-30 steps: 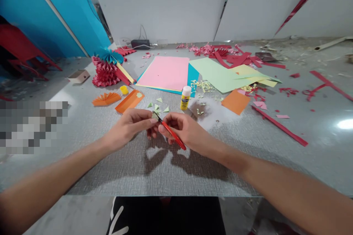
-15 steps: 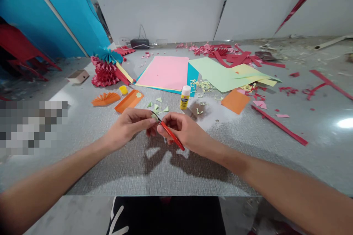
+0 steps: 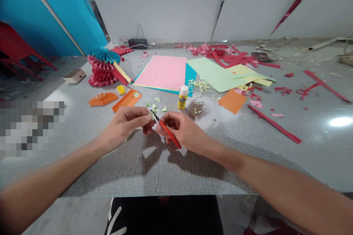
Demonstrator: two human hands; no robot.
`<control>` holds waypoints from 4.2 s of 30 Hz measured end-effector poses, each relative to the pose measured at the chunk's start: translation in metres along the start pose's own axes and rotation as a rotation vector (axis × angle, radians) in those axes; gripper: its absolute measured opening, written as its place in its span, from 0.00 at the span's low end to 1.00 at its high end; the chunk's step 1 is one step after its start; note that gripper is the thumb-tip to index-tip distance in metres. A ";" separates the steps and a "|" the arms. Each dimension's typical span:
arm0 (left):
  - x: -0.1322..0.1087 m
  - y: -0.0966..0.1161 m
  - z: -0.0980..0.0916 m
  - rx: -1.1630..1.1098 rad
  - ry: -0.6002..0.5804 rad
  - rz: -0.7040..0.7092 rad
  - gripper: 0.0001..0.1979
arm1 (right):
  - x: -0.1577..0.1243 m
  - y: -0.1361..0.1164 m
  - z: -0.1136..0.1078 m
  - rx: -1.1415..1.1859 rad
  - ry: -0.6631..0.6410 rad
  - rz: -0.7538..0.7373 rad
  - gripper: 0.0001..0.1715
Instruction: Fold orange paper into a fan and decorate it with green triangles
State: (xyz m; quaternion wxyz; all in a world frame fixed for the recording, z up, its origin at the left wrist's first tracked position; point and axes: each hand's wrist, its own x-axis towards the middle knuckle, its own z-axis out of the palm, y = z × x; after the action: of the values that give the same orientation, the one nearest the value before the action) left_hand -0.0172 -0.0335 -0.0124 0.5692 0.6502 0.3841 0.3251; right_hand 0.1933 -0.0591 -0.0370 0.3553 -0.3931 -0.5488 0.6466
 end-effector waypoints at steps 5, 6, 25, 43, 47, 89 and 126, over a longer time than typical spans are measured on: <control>0.000 0.000 -0.001 0.019 0.037 -0.003 0.13 | 0.001 0.003 -0.001 0.002 0.009 -0.010 0.23; 0.000 0.000 0.000 0.022 0.035 -0.006 0.13 | 0.001 0.004 -0.001 0.009 0.009 -0.008 0.23; -0.002 0.004 0.000 0.050 0.105 0.046 0.10 | 0.002 -0.005 -0.004 0.001 -0.020 0.016 0.23; -0.002 0.009 0.001 0.076 0.109 0.047 0.11 | 0.001 -0.006 -0.006 -0.044 -0.026 0.016 0.23; -0.002 0.008 0.001 0.067 0.110 0.034 0.10 | 0.002 -0.006 -0.007 -0.042 -0.057 0.024 0.23; 0.000 0.001 0.003 -0.052 -0.010 -0.017 0.12 | -0.001 0.004 0.000 0.041 0.009 0.031 0.23; 0.001 0.001 0.000 0.001 0.014 -0.041 0.09 | -0.003 -0.006 -0.001 -0.086 0.012 0.014 0.25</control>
State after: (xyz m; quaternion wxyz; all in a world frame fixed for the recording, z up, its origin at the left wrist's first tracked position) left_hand -0.0168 -0.0331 -0.0111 0.5728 0.6400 0.4015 0.3180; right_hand 0.1952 -0.0605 -0.0310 0.3369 -0.4159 -0.5709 0.6225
